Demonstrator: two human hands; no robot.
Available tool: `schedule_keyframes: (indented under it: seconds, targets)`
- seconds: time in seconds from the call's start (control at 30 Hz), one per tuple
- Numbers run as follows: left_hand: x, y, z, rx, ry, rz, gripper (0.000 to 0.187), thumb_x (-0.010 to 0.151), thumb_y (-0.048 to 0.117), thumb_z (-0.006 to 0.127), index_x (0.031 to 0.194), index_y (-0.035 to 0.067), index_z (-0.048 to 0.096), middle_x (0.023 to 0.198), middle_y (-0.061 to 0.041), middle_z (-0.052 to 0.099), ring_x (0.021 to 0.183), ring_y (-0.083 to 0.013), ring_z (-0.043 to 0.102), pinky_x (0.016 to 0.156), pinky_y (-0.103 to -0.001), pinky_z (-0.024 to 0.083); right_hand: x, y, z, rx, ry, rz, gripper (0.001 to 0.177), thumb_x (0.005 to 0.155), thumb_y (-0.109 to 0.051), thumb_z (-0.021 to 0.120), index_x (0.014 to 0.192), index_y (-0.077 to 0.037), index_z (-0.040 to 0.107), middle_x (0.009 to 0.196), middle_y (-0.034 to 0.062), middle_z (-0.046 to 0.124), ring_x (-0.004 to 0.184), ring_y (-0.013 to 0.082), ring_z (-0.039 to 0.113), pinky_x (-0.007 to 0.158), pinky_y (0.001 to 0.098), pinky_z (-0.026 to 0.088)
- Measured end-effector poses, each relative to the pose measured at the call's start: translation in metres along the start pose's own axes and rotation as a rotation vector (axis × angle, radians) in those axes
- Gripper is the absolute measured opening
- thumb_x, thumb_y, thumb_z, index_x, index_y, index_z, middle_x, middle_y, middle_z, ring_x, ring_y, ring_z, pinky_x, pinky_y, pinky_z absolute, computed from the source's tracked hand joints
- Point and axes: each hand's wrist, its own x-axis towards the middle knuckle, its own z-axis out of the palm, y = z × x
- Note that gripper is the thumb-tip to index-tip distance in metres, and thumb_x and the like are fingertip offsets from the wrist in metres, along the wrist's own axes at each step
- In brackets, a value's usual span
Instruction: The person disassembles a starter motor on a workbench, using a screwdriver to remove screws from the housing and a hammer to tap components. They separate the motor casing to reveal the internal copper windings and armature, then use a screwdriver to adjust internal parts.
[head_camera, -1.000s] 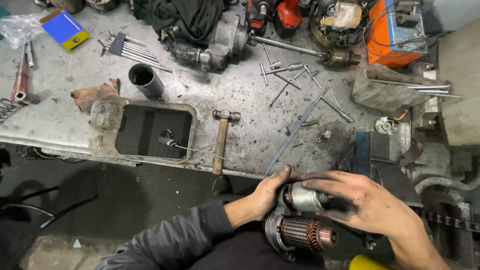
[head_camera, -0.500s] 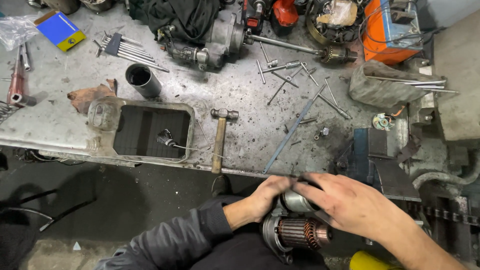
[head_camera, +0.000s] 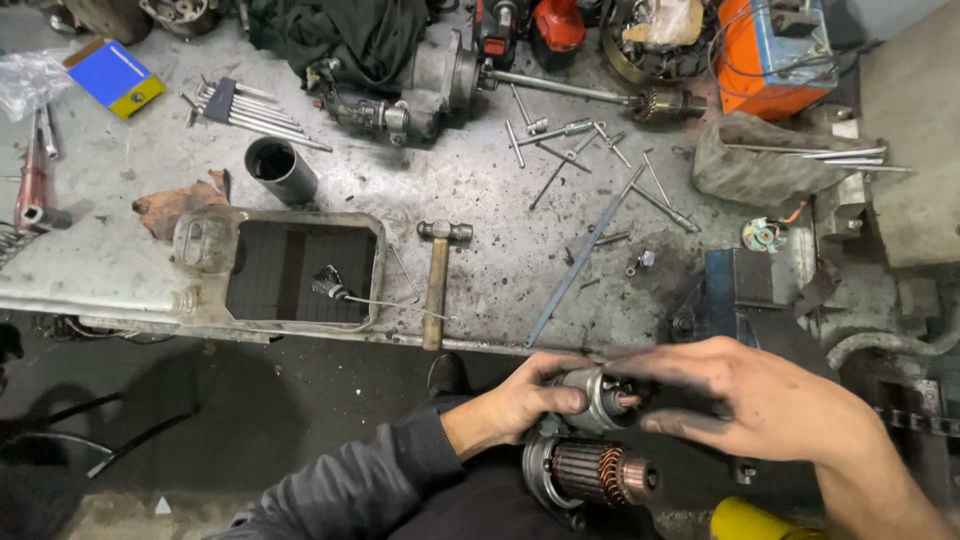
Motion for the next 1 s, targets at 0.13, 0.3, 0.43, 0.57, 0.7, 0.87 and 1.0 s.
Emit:
schedule_keyframes:
  seconds: [0.13,0.3,0.43,0.57,0.7,0.87,1.0]
  targets:
    - [-0.002,0.007,0.004,-0.041,-0.004,-0.039,0.069,0.086,0.029,0.084,0.139,-0.008,0.058,0.127,-0.014,0.069,0.118,-0.0233,0.066,0.107,-0.037,0.052,0.001,0.009,0.010,0.004,-0.027,0.147,0.050,0.083,-0.020,0.079,0.131,-0.009,0.069,0.128,0.0097,0.075,0.110,0.0309,0.075,0.089,0.0371,0.060]
    - [0.000,0.016,0.006,-0.111,0.015,-0.108,0.080,0.083,0.033,0.084,0.144,-0.008,0.053,0.129,-0.016,0.068,0.118,-0.0266,0.067,0.104,-0.042,0.054,-0.004,0.021,0.018,0.031,0.038,0.155,0.042,0.085,-0.018,0.078,0.127,-0.011,0.073,0.128,0.0082,0.076,0.108,0.0294,0.077,0.088,0.0363,0.062]
    - [0.005,0.001,-0.010,-0.086,0.026,-0.119,0.080,0.084,0.031,0.084,0.145,-0.009,0.051,0.130,-0.016,0.067,0.119,-0.0269,0.066,0.105,-0.042,0.054,-0.002,0.020,0.009,0.087,0.063,0.057,0.049,0.084,-0.016,0.077,0.131,-0.007,0.068,0.132,0.0123,0.073,0.115,0.0327,0.074,0.092,0.0382,0.060]
    - [0.008,0.000,-0.012,-0.114,0.061,-0.121,0.076,0.084,0.028,0.084,0.144,-0.007,0.052,0.129,-0.016,0.067,0.115,-0.0281,0.066,0.100,-0.043,0.054,0.001,0.010,0.008,0.025,0.050,0.152,0.056,0.078,-0.023,0.082,0.130,-0.009,0.068,0.126,0.0108,0.074,0.107,0.0323,0.074,0.087,0.0380,0.060]
    - [0.010,-0.010,-0.022,-0.024,0.108,-0.084,0.076,0.084,0.028,0.085,0.143,-0.007,0.053,0.129,-0.016,0.067,0.118,-0.0269,0.066,0.104,-0.041,0.055,0.007,0.000,0.008,-0.113,0.050,0.314,0.060,0.073,-0.030,0.082,0.129,-0.013,0.069,0.118,0.0080,0.077,0.098,0.0344,0.073,0.080,0.0405,0.058]
    - [0.013,-0.002,-0.015,-0.068,0.042,-0.045,0.078,0.086,0.037,0.083,0.144,-0.006,0.053,0.130,-0.016,0.066,0.115,-0.0284,0.065,0.099,-0.044,0.054,0.011,-0.002,0.011,-0.201,0.072,0.371,0.065,0.075,-0.045,0.079,0.128,-0.010,0.065,0.111,0.0127,0.077,0.095,0.0375,0.072,0.078,0.0433,0.056]
    - [0.017,-0.006,-0.021,-0.074,0.057,-0.033,0.083,0.090,0.050,0.078,0.145,-0.006,0.052,0.133,-0.016,0.065,0.120,-0.0246,0.066,0.105,-0.040,0.055,0.028,-0.019,0.009,-0.244,-0.020,0.646,0.067,0.081,-0.057,0.075,0.128,-0.012,0.059,0.101,0.0164,0.075,0.093,0.0386,0.070,0.079,0.0454,0.056]
